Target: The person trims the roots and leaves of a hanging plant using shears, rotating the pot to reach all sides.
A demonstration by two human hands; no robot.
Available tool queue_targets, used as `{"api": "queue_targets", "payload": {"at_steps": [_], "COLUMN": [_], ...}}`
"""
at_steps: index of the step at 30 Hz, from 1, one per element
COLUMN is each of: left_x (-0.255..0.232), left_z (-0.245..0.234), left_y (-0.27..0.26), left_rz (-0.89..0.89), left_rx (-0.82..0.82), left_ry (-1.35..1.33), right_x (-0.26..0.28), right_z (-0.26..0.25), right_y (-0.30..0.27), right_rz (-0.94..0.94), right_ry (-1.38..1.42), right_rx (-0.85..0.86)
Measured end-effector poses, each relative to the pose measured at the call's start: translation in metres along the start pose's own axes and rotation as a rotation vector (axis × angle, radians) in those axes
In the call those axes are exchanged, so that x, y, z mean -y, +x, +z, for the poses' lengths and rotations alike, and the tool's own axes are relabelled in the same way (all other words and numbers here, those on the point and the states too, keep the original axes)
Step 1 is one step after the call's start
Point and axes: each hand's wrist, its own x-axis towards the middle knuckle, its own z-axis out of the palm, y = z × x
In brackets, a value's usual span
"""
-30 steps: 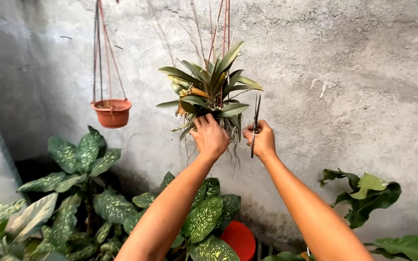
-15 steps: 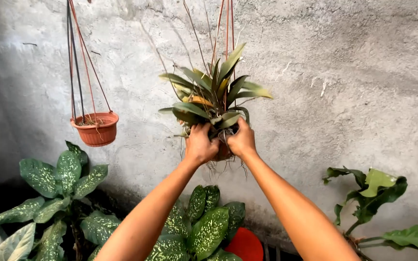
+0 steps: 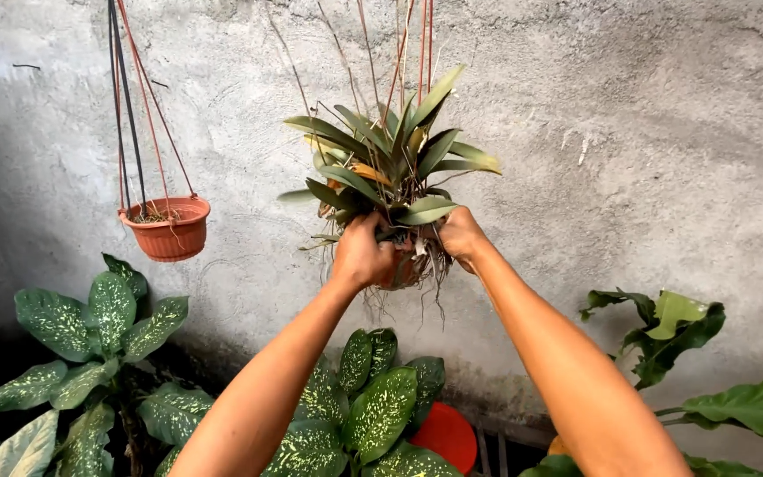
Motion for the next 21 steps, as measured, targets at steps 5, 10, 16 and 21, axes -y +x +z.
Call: {"api": "queue_targets", "payload": {"at_steps": [5,10,16,21], "left_x": [-0.011,-0.015,0.014,0.005], "left_z": [-0.014,-0.024,-0.019,-0.033], "left_y": [0.004,0.005,0.014,0.012], "left_rz": [-0.022,-0.155,-0.142,-0.24], "left_rx": [0.016,0.099,0.03,-0.041], "left_ry": [-0.072,-0.097,-0.084,-0.141], "right_x": [0.018,0.028,0.052,0.053], "right_z": [-0.003,-0.007,-0.008,-0.004], "right_y": [-0.012,-0.019,-0.043,-0.06], "right_rz": [0.087,0.252,0.381,0.36], "right_ry": [0.069,0.099,0.225,0.215], "right_rx": [-0.014,-0.001,0.092,0.179]}}
